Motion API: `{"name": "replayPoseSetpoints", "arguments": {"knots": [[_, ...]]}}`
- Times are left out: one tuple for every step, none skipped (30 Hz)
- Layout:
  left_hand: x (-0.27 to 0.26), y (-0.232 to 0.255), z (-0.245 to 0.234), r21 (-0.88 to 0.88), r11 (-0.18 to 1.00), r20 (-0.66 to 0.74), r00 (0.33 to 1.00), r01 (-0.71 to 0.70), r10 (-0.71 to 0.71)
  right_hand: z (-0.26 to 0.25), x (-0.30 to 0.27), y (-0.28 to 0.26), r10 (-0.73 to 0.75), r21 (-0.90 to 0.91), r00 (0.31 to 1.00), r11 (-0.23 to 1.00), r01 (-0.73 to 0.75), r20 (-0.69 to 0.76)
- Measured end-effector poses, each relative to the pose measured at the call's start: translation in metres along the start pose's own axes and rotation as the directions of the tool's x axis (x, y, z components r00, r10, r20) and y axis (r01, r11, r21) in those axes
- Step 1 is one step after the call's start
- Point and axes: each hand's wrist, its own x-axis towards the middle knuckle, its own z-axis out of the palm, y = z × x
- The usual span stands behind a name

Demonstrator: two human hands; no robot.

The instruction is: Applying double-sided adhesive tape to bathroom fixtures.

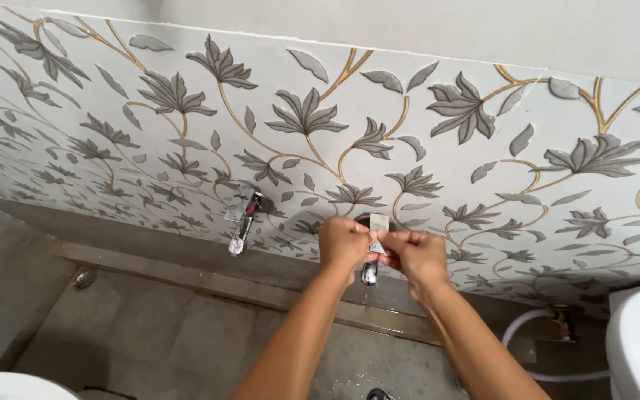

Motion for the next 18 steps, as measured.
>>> {"name": "replayPoseSetpoints", "arguments": {"knots": [[0.010,-0.011,-0.003,0.000,1.000,-0.001,1.000,-0.003,0.003,0.001,0.000,-0.002,-0.003,0.001,1.000,1.000,0.003,0.002],[0.022,-0.022,-0.007,-0.074,0.996,0.097,0.994,0.047,-0.039,0.003,0.002,-0.004,-0.004,-0.021,1.000,1.000,0.004,0.015],[0.033,-0.033,-0.011,-0.141,0.984,0.198,0.977,0.104,-0.075,0.005,0.003,-0.005,-0.005,-0.043,1.000,0.999,0.006,0.028],[0.030,-0.036,-0.011,-0.143,0.983,0.200,0.976,0.111,-0.082,0.008,0.001,-0.002,0.001,-0.047,1.000,0.999,0.000,0.024],[0.028,-0.039,-0.011,-0.125,0.991,0.143,0.989,0.042,-0.024,0.010,0.000,0.000,-0.049,-0.103,0.999,0.994,0.047,-0.022],[0.026,-0.040,-0.011,-0.102,0.994,0.087,0.995,-0.031,0.039,0.014,-0.001,0.001,-0.103,-0.159,0.993,0.983,0.092,-0.062],[0.018,-0.049,-0.010,-0.102,0.994,0.088,0.995,-0.027,0.036,0.009,0.002,0.019,-0.101,-0.161,0.993,0.983,0.089,-0.065],[0.012,-0.054,-0.010,0.204,0.952,-0.023,0.972,-0.226,0.236,0.007,0.006,0.036,-0.204,-0.177,0.974,0.967,0.185,-0.097],[0.006,-0.060,-0.011,0.505,0.786,-0.066,0.892,-0.357,0.448,0.005,0.010,0.053,-0.304,-0.196,0.944,0.941,0.277,-0.127],[0.007,-0.071,-0.011,0.505,0.786,-0.067,0.891,-0.357,0.449,0.005,0.003,0.061,-0.305,-0.195,0.944,0.941,0.278,-0.126],[0.007,-0.082,-0.011,0.375,0.869,-0.018,0.934,-0.324,0.356,0.006,-0.005,0.070,-0.306,-0.114,0.946,0.949,0.293,-0.111],[0.005,-0.095,-0.012,0.245,0.933,0.045,0.965,-0.263,0.260,0.005,-0.016,0.081,-0.300,-0.032,0.949,0.954,0.298,-0.098],[0.017,-0.112,-0.018,0.247,0.934,0.045,0.966,-0.257,0.254,0.010,-0.020,0.084,-0.294,-0.032,0.951,0.956,0.292,-0.099],[0.031,-0.129,-0.020,0.019,0.986,0.103,0.981,-0.165,0.162,0.013,-0.022,0.084,-0.249,-0.032,0.965,0.968,0.247,-0.081],[0.044,-0.145,-0.023,-0.203,0.978,0.180,0.980,-0.047,0.085,0.016,-0.023,0.085,-0.203,-0.033,0.977,0.979,0.201,-0.063],[0.040,-0.133,-0.029,-0.202,0.978,0.176,0.981,-0.044,0.080,0.019,-0.014,0.087,-0.198,-0.033,0.978,0.980,0.196,-0.061],[0.036,-0.120,-0.034,-0.221,0.974,0.182,0.983,0.047,-0.006,0.022,-0.005,0.089,-0.188,-0.063,0.979,0.981,0.183,-0.075],[0.031,-0.109,-0.039,-0.237,0.962,0.192,0.977,0.139,-0.094,0.025,0.002,0.092,-0.176,-0.092,0.980,0.982,0.167,-0.095]]}}
